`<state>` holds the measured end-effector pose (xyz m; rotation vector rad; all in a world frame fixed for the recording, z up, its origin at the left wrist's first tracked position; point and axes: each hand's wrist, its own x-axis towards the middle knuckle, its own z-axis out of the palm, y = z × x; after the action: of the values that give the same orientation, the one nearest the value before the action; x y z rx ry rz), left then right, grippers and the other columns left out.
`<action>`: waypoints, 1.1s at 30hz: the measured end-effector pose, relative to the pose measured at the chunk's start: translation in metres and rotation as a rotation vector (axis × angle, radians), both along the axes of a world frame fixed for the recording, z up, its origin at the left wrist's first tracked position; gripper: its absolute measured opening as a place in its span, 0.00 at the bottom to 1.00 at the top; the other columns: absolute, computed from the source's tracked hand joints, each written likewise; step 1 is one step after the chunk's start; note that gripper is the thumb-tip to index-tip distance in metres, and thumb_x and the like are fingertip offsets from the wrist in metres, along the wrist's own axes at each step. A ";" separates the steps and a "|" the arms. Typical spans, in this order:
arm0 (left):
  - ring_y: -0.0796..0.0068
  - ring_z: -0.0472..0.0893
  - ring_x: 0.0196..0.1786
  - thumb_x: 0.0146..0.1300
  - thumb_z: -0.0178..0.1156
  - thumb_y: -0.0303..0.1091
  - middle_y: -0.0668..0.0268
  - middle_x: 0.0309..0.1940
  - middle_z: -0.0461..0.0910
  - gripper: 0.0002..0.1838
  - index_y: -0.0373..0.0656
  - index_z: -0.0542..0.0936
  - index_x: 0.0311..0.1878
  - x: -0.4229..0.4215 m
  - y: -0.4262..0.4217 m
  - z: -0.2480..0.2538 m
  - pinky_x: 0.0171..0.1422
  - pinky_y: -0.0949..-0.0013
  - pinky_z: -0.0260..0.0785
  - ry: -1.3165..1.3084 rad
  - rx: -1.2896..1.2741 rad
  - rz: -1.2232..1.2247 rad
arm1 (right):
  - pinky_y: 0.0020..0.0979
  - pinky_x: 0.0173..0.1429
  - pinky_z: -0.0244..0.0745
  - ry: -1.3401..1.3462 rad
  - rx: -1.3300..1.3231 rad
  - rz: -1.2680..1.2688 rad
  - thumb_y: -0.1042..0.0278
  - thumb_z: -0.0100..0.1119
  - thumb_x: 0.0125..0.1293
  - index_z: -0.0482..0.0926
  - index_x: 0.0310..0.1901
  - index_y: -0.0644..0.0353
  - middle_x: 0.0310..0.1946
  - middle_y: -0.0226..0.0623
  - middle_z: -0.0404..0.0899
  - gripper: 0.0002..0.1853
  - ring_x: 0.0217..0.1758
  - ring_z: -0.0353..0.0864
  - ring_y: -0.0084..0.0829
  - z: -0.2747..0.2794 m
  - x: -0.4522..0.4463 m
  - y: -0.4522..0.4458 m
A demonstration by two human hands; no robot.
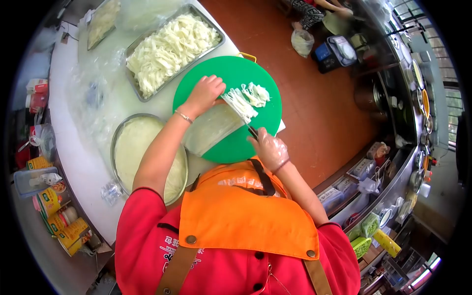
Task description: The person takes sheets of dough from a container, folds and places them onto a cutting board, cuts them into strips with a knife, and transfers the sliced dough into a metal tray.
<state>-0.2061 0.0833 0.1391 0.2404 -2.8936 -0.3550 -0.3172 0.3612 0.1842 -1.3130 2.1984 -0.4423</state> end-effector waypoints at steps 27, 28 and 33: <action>0.60 0.73 0.44 0.45 0.73 0.32 0.64 0.34 0.70 0.18 0.46 0.71 0.33 0.055 0.019 0.007 0.48 0.59 0.64 0.059 -0.020 0.069 | 0.52 0.39 0.78 -0.076 0.109 0.061 0.52 0.57 0.72 0.71 0.44 0.62 0.31 0.57 0.82 0.18 0.34 0.83 0.58 0.000 0.033 -0.001; 0.60 0.73 0.44 0.45 0.73 0.32 0.64 0.34 0.70 0.18 0.46 0.71 0.33 0.054 0.016 -0.001 0.48 0.58 0.64 0.040 -0.021 0.056 | 0.52 0.39 0.78 -0.086 0.111 0.068 0.52 0.57 0.72 0.71 0.43 0.62 0.31 0.57 0.82 0.18 0.34 0.83 0.58 -0.013 0.034 -0.002; 0.60 0.73 0.44 0.45 0.72 0.32 0.64 0.34 0.71 0.17 0.47 0.72 0.33 0.057 0.006 0.012 0.48 0.58 0.64 0.050 0.018 0.073 | 0.52 0.37 0.79 -0.047 0.004 0.066 0.52 0.57 0.72 0.71 0.43 0.62 0.29 0.56 0.82 0.18 0.33 0.84 0.56 0.013 0.035 -0.007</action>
<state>-0.1495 0.0892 0.1507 0.3338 -2.8250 -0.3685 -0.2822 0.3547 0.1976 -1.3555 2.1101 -0.4392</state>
